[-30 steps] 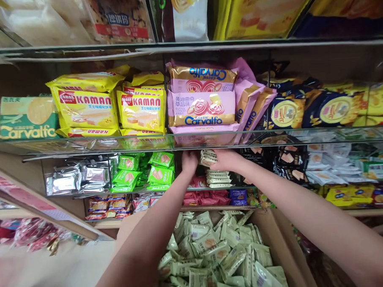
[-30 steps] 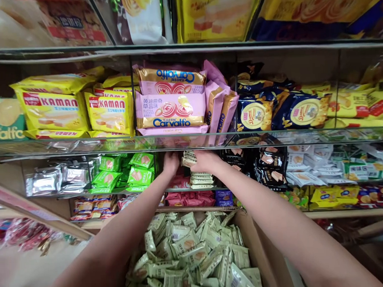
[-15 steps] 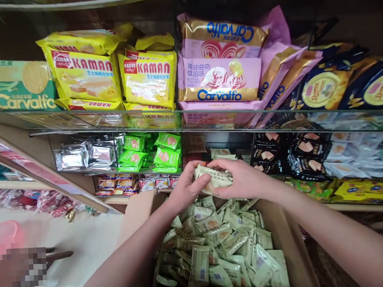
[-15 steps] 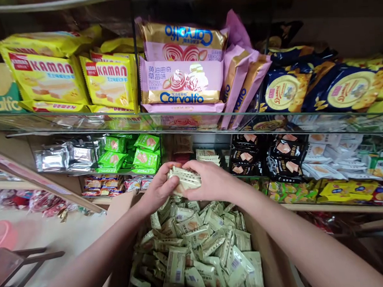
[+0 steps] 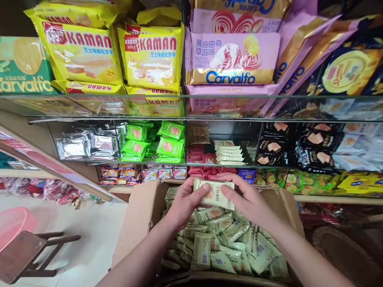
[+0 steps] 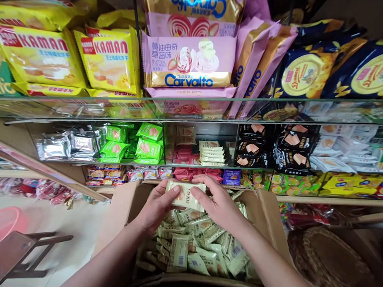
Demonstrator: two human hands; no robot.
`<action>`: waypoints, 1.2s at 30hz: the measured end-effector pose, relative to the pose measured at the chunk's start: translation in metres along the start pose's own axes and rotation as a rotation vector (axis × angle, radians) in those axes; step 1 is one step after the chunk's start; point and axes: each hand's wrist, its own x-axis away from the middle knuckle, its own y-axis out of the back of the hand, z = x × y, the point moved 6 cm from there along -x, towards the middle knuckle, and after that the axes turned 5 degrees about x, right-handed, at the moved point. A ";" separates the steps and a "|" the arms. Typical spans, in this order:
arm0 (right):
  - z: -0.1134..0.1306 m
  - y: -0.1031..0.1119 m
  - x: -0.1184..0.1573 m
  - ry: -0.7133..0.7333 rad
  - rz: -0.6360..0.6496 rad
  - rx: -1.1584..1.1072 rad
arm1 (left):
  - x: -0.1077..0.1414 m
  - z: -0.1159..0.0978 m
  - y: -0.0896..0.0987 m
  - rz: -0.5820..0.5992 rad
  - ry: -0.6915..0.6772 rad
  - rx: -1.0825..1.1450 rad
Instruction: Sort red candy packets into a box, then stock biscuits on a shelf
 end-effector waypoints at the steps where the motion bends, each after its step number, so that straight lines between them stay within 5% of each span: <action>1: 0.000 0.002 0.000 0.032 -0.039 0.004 | 0.000 0.001 0.000 -0.019 -0.001 0.002; 11: -0.007 -0.001 0.010 -0.150 -0.110 -0.299 | -0.003 0.015 0.012 -0.072 -0.077 0.066; 17: -0.017 0.032 0.005 -0.267 -0.228 -0.244 | -0.001 0.017 0.023 0.033 -0.096 -0.076; 24: 0.006 0.040 -0.023 -0.122 0.101 -0.117 | 0.017 -0.014 -0.005 0.450 -0.112 -0.296; 27: 0.013 0.029 -0.026 -0.132 0.049 -0.276 | 0.022 -0.008 -0.015 0.550 -0.054 -0.295; 30: 0.009 0.011 -0.017 -0.190 -0.065 -0.509 | 0.022 0.001 -0.017 0.535 -0.099 -0.189; 33: 0.001 -0.006 -0.007 -0.268 0.015 -0.605 | 0.022 0.009 -0.015 0.517 -0.108 -0.110; 36: -0.005 0.013 -0.024 -0.246 -0.069 -0.534 | 0.021 0.011 -0.005 0.434 -0.133 -0.165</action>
